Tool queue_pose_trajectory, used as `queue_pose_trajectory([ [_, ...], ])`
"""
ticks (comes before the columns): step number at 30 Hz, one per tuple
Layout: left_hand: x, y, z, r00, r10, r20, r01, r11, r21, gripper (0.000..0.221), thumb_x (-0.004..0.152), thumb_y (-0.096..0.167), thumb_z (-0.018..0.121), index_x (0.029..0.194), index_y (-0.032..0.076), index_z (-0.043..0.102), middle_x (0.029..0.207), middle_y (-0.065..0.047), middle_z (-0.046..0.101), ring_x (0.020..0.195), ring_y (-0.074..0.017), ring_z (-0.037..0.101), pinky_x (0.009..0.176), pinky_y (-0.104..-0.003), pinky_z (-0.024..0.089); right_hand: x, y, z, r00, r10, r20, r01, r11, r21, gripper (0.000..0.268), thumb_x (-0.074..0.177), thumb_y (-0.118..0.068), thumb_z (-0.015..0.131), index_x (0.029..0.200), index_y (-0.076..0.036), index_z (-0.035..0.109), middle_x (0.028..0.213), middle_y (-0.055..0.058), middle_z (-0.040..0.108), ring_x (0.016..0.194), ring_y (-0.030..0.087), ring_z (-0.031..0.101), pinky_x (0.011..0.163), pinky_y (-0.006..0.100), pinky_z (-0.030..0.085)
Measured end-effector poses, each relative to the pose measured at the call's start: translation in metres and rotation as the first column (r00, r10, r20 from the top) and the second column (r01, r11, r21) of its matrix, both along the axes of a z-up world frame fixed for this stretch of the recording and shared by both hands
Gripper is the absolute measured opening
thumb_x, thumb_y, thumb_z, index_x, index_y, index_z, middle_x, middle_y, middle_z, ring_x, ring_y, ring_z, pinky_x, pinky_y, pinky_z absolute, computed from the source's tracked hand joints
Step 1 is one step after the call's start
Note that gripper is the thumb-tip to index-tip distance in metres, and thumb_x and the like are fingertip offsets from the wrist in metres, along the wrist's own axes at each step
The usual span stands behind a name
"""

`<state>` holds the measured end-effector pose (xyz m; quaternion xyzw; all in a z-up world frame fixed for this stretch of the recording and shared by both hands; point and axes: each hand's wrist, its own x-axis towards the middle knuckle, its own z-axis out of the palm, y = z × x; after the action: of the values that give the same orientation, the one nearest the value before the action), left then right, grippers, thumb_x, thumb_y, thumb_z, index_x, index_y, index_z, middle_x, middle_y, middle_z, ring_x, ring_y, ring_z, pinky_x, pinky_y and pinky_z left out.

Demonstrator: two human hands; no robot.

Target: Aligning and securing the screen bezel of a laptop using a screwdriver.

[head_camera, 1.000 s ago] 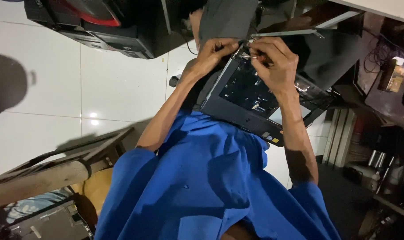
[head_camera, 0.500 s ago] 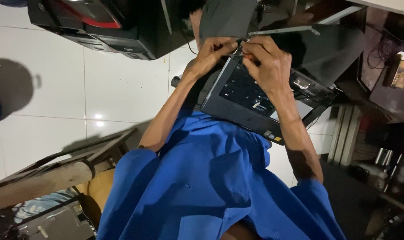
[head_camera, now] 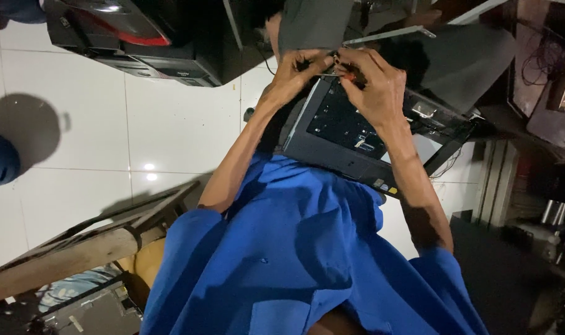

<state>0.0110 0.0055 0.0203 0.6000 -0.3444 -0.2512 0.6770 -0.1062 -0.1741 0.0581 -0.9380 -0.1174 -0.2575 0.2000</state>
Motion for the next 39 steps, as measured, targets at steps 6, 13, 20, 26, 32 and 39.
queue_pose_trajectory([
  [6, -0.003, 0.002, 0.014, 0.980, -0.018, -0.198, 0.027, 0.999, 0.041, 0.025, 0.102, 0.036, 0.062, 0.096, 0.017, 0.076, 0.091, 0.008, 0.068, 0.088, -0.0028, 0.058, 0.080, -0.019, 0.041, 0.000, 0.006, 0.003, 0.989, -0.088, 0.116, 0.093, 0.995, -0.043, 0.014, 0.101, -0.006, 0.083, 0.113, -0.003, 0.077, 0.106, 0.009, 0.068, 0.082, 0.020, 0.069, 0.061, 0.029, 0.052],
  [13, 0.002, -0.004, -0.013, 0.989, 0.025, -0.144, -0.012, 0.996, 0.093, 0.037, 0.099, 0.040, 0.065, 0.119, 0.011, 0.077, 0.117, -0.001, 0.075, 0.108, -0.0100, 0.065, 0.093, -0.025, 0.050, -0.001, 0.000, 0.000, 0.992, -0.106, 0.074, 0.110, 0.992, -0.055, 0.017, 0.100, -0.005, 0.080, 0.118, -0.006, 0.078, 0.105, 0.008, 0.066, 0.083, 0.019, 0.067, 0.057, 0.029, 0.048],
  [20, 0.000, -0.002, -0.002, 0.991, 0.033, -0.126, -0.025, 0.998, 0.063, 0.041, 0.099, 0.046, 0.063, 0.116, 0.011, 0.076, 0.117, -0.004, 0.077, 0.109, -0.0144, 0.069, 0.097, -0.029, 0.051, 0.002, 0.005, 0.007, 0.995, -0.085, 0.048, 0.088, 0.995, -0.050, 0.019, 0.101, -0.004, 0.079, 0.119, -0.004, 0.077, 0.107, 0.008, 0.065, 0.086, 0.019, 0.068, 0.058, 0.027, 0.050],
  [26, -0.003, -0.001, 0.008, 0.994, 0.045, -0.104, -0.036, 0.996, 0.083, 0.029, 0.100, 0.041, 0.063, 0.101, 0.016, 0.077, 0.092, 0.008, 0.067, 0.086, -0.0043, 0.057, 0.076, -0.022, 0.043, 0.001, 0.003, 0.006, 0.995, -0.102, -0.001, 0.102, 0.992, -0.080, 0.020, 0.103, -0.007, 0.077, 0.123, -0.006, 0.075, 0.107, 0.006, 0.060, 0.082, 0.019, 0.062, 0.054, 0.030, 0.043],
  [32, 0.001, -0.002, -0.007, 0.992, 0.024, -0.120, -0.015, 0.997, 0.074, 0.038, 0.101, 0.040, 0.059, 0.118, 0.011, 0.076, 0.118, -0.004, 0.076, 0.110, -0.0152, 0.068, 0.097, -0.029, 0.050, 0.002, 0.000, 0.015, 0.997, -0.062, -0.037, 0.061, 0.998, -0.027, 0.020, 0.100, -0.004, 0.078, 0.119, -0.003, 0.072, 0.111, 0.010, 0.063, 0.087, 0.019, 0.067, 0.061, 0.029, 0.050],
  [39, 0.003, -0.002, -0.018, 0.996, 0.014, -0.091, -0.014, 1.000, 0.009, 0.037, 0.102, 0.038, 0.060, 0.120, 0.010, 0.075, 0.118, -0.007, 0.077, 0.112, -0.0179, 0.071, 0.097, -0.030, 0.054, -0.006, -0.013, 0.019, 0.998, -0.045, -0.032, 0.049, 0.987, 0.154, 0.012, 0.103, 0.005, 0.078, 0.113, 0.004, 0.072, 0.111, 0.016, 0.064, 0.082, 0.021, 0.063, 0.067, 0.029, 0.054],
])
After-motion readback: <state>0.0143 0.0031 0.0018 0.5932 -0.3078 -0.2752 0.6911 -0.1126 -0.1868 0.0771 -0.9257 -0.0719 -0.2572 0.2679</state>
